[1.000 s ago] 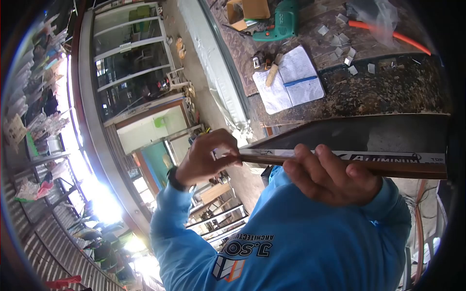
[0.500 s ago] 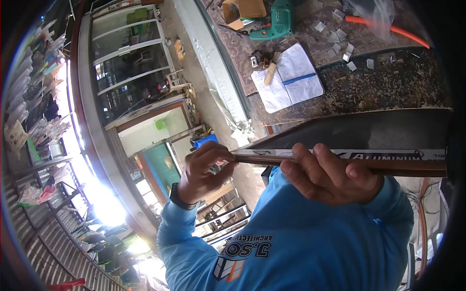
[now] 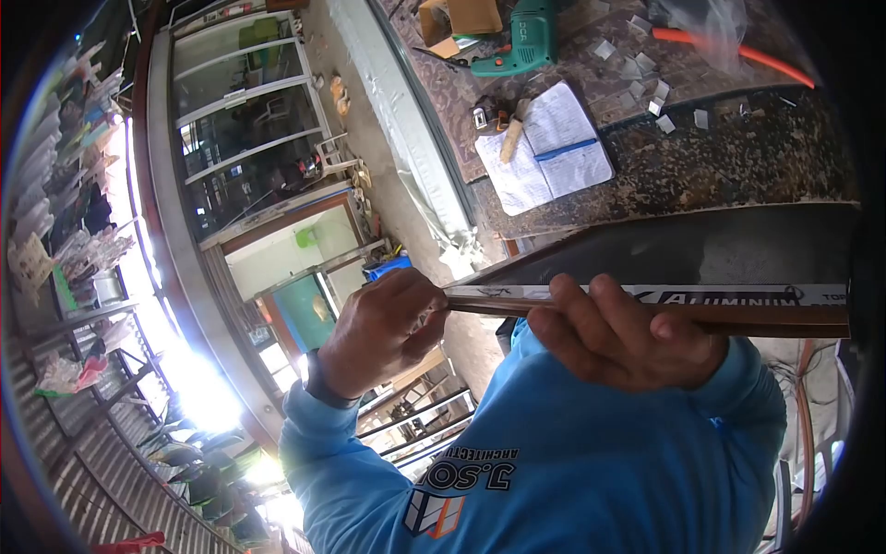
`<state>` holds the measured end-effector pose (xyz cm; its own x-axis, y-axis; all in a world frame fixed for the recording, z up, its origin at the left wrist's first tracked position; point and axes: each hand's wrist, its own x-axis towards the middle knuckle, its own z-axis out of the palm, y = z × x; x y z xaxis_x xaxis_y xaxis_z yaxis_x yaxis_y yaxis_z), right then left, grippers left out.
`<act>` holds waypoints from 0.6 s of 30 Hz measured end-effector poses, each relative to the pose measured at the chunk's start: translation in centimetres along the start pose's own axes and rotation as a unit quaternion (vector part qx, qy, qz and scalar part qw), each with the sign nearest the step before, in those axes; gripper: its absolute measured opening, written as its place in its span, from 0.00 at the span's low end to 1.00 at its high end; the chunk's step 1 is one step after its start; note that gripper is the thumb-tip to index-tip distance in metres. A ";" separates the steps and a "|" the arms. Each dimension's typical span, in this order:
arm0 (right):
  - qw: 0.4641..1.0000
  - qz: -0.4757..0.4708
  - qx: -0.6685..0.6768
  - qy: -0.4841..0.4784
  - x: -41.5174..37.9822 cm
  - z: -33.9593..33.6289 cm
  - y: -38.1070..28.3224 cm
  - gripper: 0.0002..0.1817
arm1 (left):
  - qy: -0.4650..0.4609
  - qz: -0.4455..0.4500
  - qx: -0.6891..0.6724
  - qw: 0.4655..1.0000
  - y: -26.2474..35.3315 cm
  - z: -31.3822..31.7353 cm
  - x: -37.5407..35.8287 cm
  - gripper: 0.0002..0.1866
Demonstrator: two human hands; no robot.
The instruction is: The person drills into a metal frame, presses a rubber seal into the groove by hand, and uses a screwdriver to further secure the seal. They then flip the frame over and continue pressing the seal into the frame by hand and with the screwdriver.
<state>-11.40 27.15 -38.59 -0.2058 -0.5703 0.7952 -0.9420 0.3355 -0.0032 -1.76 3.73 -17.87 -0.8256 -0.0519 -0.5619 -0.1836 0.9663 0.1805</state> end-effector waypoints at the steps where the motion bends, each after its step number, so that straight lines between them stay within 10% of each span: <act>1: 1.000 0.000 0.001 -0.003 0.0 0.0 0.0 0.27 | -0.012 -0.004 0.008 1.000 0.0 -0.1 0.0 0.08; 18: 0.998 -0.011 -0.026 0.052 0.3 0.9 0.2 0.28 | -0.017 -0.035 -0.042 0.998 -0.5 -0.2 0.1 0.06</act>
<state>-11.90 26.42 -38.93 -0.1549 -0.4979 0.8533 -0.9300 0.3650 0.0441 -1.86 3.18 -17.84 -0.7912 -0.1082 -0.6018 -0.2854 0.9358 0.2070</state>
